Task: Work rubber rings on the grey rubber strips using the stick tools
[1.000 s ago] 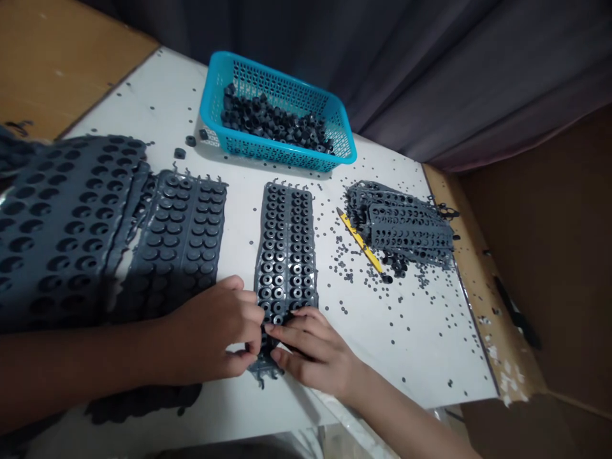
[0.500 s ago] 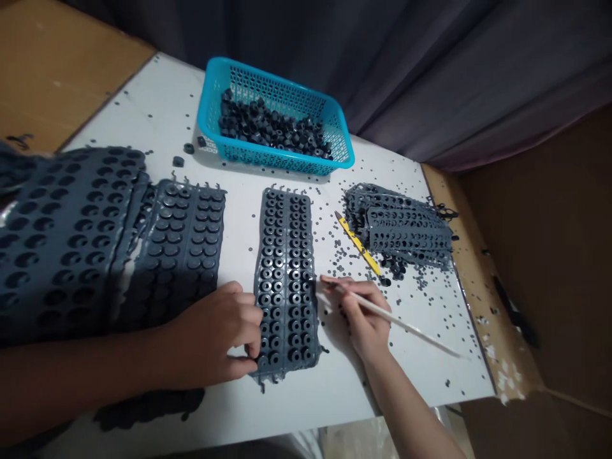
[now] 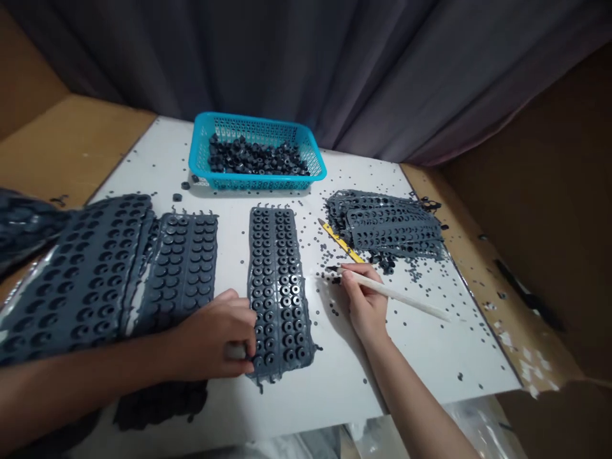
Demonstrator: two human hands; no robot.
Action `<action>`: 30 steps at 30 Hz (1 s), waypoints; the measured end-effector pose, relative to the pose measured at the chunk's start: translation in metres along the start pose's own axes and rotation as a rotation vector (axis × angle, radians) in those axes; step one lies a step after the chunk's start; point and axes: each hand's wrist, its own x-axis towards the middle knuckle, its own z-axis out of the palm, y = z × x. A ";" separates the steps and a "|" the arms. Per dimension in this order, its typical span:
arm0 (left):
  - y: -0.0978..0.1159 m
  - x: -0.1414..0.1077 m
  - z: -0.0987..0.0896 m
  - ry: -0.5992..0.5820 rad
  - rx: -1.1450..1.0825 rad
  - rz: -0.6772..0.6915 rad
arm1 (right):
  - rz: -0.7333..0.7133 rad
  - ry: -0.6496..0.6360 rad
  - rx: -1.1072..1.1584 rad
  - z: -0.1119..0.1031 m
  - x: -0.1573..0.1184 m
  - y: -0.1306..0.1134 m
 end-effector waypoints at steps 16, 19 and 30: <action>0.086 -0.054 0.066 0.304 0.652 -0.316 | -0.416 -0.529 0.236 0.009 -0.047 -0.038; 0.079 -0.066 0.086 0.372 0.678 -0.271 | -0.578 -0.717 0.224 0.015 -0.052 -0.031; 0.073 -0.062 0.094 0.509 0.687 -0.221 | -0.553 -0.841 0.155 0.024 -0.065 -0.026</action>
